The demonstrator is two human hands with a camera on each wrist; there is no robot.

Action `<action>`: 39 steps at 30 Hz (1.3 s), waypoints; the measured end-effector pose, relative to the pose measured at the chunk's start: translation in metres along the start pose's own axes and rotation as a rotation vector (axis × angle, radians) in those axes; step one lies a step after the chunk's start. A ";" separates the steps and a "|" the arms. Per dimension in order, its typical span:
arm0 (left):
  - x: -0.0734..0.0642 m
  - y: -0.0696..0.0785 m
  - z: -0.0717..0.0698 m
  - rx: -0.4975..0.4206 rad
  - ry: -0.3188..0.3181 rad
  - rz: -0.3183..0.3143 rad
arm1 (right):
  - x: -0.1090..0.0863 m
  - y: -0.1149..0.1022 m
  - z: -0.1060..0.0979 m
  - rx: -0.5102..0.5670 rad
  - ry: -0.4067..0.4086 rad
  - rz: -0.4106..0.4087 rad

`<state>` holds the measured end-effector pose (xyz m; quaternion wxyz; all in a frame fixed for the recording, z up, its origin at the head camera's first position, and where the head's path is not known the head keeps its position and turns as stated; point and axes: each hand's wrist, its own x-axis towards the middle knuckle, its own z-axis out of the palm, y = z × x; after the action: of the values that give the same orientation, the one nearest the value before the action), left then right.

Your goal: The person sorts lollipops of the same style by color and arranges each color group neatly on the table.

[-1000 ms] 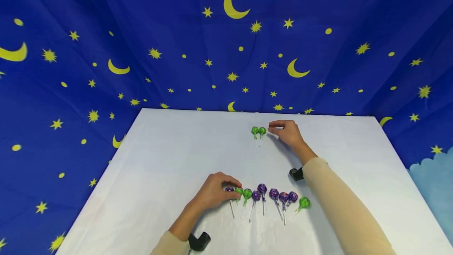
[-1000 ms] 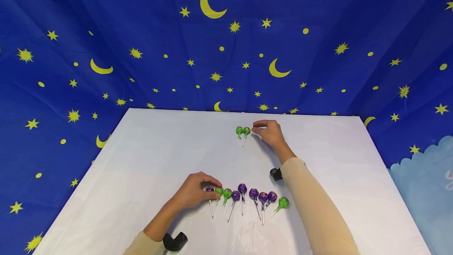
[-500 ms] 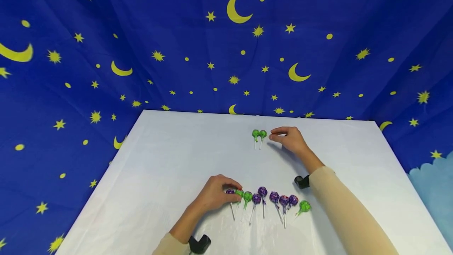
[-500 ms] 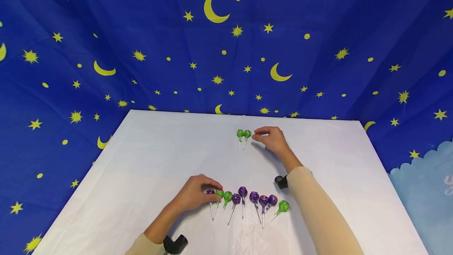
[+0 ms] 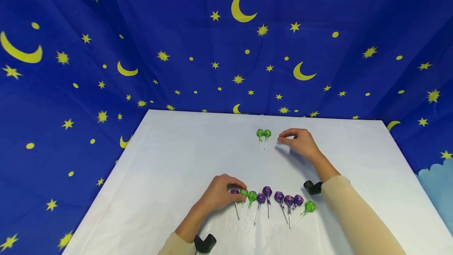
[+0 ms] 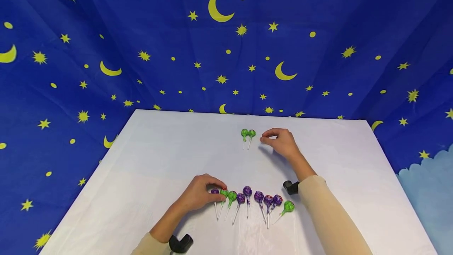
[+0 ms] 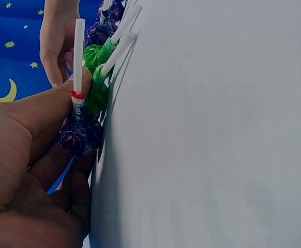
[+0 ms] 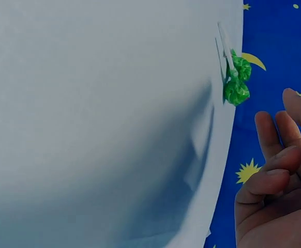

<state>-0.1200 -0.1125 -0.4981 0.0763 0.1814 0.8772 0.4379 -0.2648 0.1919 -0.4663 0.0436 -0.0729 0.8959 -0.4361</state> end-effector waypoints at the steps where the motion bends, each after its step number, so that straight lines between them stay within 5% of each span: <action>1: 0.000 0.000 0.000 0.000 0.004 -0.002 | -0.001 0.000 -0.001 -0.005 -0.003 -0.010; 12: 0.002 0.001 0.005 -0.010 -0.020 0.019 | -0.032 0.005 -0.004 -0.073 0.014 -0.017; 39: 0.001 0.000 -0.002 0.021 0.002 0.016 | -0.071 0.001 -0.020 -0.165 0.029 -0.043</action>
<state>-0.1212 -0.1138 -0.4974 0.0702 0.1887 0.8803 0.4296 -0.1975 0.2203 -0.4540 0.0149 -0.0891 0.9276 -0.3625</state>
